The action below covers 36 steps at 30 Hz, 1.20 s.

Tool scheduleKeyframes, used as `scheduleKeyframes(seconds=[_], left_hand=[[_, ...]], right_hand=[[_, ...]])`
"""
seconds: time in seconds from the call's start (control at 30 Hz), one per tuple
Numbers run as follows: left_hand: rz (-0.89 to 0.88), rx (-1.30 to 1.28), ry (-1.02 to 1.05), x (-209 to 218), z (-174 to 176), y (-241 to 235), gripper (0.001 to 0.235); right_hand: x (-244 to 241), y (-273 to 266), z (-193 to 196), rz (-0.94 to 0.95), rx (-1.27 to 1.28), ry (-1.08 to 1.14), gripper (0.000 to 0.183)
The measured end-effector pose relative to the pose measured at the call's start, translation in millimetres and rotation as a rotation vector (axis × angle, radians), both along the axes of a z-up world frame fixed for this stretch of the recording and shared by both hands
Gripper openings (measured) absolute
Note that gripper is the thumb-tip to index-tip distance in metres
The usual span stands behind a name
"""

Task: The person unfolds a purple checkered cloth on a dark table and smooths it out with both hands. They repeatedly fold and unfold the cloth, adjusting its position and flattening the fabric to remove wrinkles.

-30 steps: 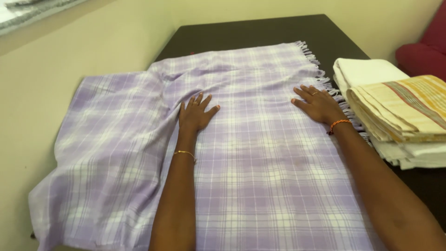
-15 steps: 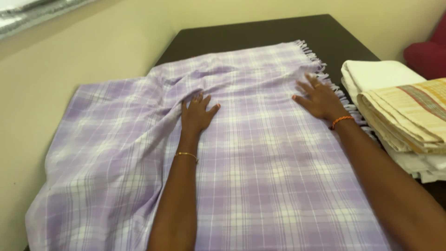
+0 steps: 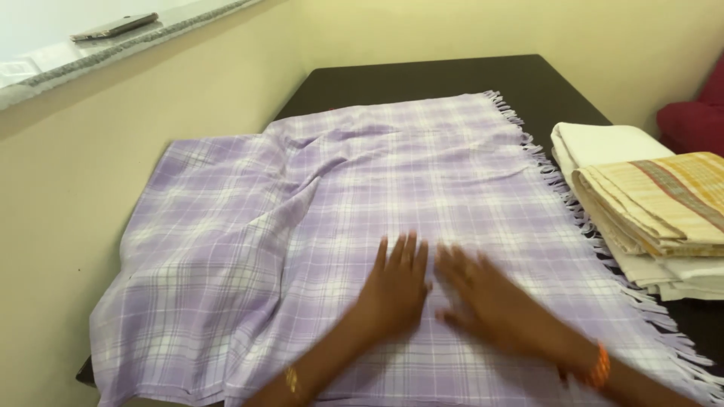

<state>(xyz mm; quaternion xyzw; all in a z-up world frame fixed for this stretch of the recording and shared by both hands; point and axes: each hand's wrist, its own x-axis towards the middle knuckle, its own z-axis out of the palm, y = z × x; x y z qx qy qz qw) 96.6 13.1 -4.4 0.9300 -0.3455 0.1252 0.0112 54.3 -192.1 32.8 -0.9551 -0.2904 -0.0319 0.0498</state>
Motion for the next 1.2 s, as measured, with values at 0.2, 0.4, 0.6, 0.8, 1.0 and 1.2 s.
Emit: scheduleKeyframes(seconds=[0.2,0.4,0.6,0.8,1.0,1.2], left_hand=[[0.025,-0.131,-0.15,-93,-13,-13,0.072],[0.191,-0.354,0.083,-107,-8,-15,0.061],[0.247,-0.42,0.221,-122,22,3,0.059],[0.405,-0.346,0.277,-129,28,32,0.064],[0.535,-0.286,0.21,-133,5,66,0.063],[0.628,-0.258,0.133,-140,-8,99,0.066]], right_hand=[[-70,13,-49,0.122,0.004,-0.34,0.065],[-70,45,-45,-0.286,0.246,-0.066,0.056],[-84,20,-30,-0.293,0.138,-0.174,0.068],[-99,-47,-35,-0.463,0.069,-0.026,0.079],[-117,-132,-52,-0.628,0.047,-0.028,0.083],[-113,-178,-78,-0.695,0.013,-0.16,0.083]])
